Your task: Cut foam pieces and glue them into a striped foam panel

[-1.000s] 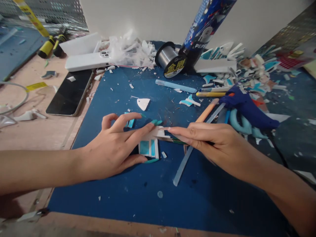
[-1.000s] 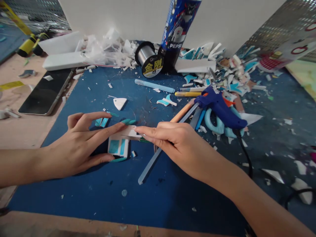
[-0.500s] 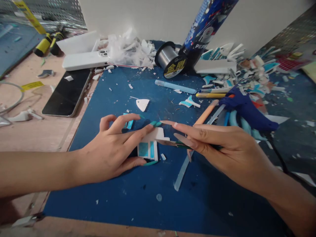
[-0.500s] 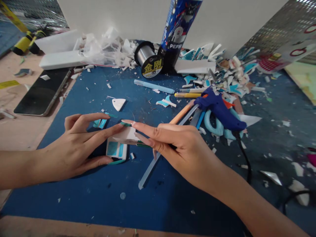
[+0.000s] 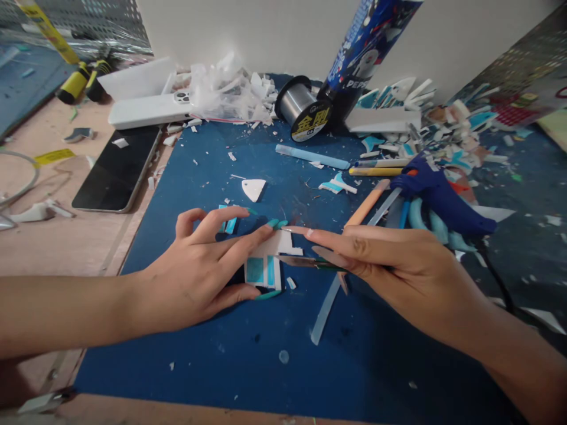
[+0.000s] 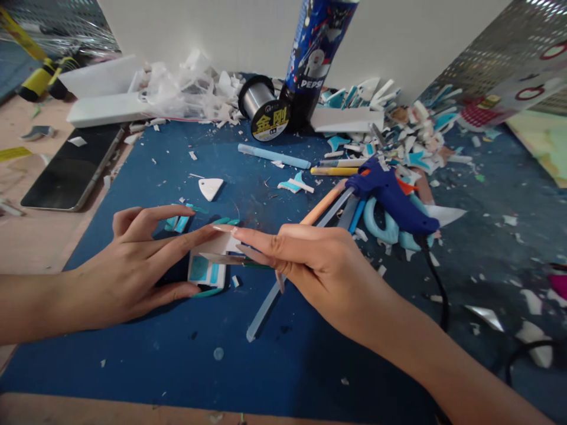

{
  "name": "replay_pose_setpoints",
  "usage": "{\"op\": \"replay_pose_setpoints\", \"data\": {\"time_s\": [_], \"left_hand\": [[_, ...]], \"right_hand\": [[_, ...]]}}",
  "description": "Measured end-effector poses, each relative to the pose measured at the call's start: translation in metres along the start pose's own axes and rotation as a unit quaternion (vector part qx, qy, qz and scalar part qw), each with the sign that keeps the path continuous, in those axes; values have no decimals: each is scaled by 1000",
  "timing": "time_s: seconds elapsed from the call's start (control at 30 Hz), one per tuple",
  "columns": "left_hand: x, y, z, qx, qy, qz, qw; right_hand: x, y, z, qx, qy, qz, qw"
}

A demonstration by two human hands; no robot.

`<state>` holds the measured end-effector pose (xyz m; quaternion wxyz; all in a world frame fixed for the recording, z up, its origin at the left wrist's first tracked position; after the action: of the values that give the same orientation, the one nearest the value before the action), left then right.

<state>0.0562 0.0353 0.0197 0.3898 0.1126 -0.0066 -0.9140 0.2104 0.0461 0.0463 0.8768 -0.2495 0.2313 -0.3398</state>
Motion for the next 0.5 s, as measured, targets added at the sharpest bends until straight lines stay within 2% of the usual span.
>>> {"op": "replay_pose_setpoints", "data": {"time_s": [0.23,0.5], "left_hand": [[0,1,1,3,-3,-6,1000],[0,-1,-2,9,-7,8,1000]], "right_hand": [[-1,2,-1,-4,-6,-8,1000],[-1,3,2,4,22,-23,999]]}}
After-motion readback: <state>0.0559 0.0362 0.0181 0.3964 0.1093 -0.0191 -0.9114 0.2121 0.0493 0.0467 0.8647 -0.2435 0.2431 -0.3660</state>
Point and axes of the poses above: each hand's wrist, its own x-axis away from the middle knuckle, its own z-axis out of the back of the hand, y = z × x, the point moved 8 cm from there along -x, towards the middle knuckle, and after that the axes turned 10 degrees about z, right-handed, at the moved point
